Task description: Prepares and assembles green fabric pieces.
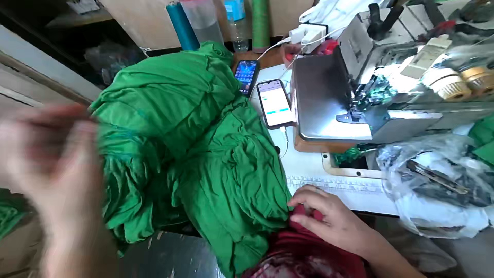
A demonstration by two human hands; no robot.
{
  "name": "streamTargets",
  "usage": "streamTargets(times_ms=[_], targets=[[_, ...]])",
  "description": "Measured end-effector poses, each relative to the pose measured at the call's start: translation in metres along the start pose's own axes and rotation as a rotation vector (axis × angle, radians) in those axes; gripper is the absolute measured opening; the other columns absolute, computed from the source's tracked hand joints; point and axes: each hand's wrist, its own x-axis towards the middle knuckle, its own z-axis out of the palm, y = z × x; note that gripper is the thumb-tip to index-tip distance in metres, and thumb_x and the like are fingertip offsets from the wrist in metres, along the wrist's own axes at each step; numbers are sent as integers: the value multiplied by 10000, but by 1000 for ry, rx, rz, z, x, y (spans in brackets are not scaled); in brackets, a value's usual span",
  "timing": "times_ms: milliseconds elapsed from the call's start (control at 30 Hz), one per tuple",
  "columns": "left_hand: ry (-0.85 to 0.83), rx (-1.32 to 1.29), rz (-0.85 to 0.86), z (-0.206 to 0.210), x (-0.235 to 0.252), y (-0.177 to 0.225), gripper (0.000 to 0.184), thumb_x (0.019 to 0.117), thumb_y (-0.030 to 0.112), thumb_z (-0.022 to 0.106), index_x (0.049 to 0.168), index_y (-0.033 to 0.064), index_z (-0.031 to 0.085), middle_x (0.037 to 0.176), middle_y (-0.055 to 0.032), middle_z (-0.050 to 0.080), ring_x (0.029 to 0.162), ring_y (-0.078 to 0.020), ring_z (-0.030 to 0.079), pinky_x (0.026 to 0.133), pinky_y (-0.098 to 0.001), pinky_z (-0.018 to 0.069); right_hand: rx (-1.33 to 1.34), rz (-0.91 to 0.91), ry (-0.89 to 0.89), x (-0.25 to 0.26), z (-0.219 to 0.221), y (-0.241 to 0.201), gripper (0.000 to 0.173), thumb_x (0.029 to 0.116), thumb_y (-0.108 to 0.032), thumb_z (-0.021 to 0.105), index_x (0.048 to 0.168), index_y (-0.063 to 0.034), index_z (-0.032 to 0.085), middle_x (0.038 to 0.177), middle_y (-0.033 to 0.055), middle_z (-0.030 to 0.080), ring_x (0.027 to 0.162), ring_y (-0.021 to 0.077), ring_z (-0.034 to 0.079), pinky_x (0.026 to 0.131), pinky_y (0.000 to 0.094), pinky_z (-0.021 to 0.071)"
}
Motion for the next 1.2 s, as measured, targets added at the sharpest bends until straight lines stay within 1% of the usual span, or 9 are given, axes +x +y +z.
streamTargets(times_ms=[67,200,333,467,567,700,800,933,1200], targets=[[-112,134,17,53,-30,48,259,1010,197,587,1105,-29,671,989,-119,705,843,-131,670,753,-339,563,-25,-30,-26,9,9,-3,228,1008,-313,631,1086,-109,697,990,51,689,728,37,616,633,169,531],[-285,161,-118,114,-71,80,313,1009,346,557,980,100,749,783,-19,715,648,-131,665,587,-355,561,-39,-18,-59,20,17,-14,240,1023,-292,606,1076,-81,707,963,69,702,748,77,630,665,198,535],[-441,271,-290,138,-80,91,412,944,452,643,945,54,751,784,-99,722,697,-298,712,618,-550,557,-19,25,-97,20,16,-19,235,1024,-271,600,1072,-71,714,972,69,708,758,65,631,695,183,534],[-447,-41,-217,147,-83,106,263,952,330,639,839,103,709,752,-4,677,666,-127,659,600,-356,561,71,39,-48,14,12,-21,331,976,-305,678,1079,9,699,938,127,716,738,88,642,686,208,536],[-417,-470,-154,156,-84,139,215,966,217,654,835,47,643,750,-21,640,677,-39,622,623,-192,540,186,-14,66,2,16,-17,531,876,-534,752,1102,-90,570,937,-19,651,865,-25,631,766,150,553],[-345,-720,-42,172,-78,159,197,986,156,662,892,-15,631,782,-63,648,730,-31,630,684,-155,536,376,91,168,-9,5,-33,321,958,-237,714,1221,-156,548,1071,-87,712,991,-10,676,882,188,576],[-320,-717,64,180,-72,162,141,989,107,632,1000,-31,652,887,-104,686,835,-79,658,794,-191,547,470,231,192,-11,-14,-54,162,1000,-62,572,1158,-84,546,1063,-105,705,966,-31,663,873,183,562],[-182,-479,241,187,-64,163,266,994,4,486,1224,1,617,1007,-127,738,927,-150,698,894,-259,535,478,119,248,-15,-32,-38,212,1046,-191,484,1204,-235,619,1017,-152,659,930,-62,621,825,130,524],[-312,-265,385,184,-43,152,259,1070,261,499,950,92,655,956,-85,672,969,-190,650,865,-295,522,-31,52,268,-10,-34,-41,401,901,-458,751,1071,-171,529,981,-70,591,864,-97,566,715,55,477]])
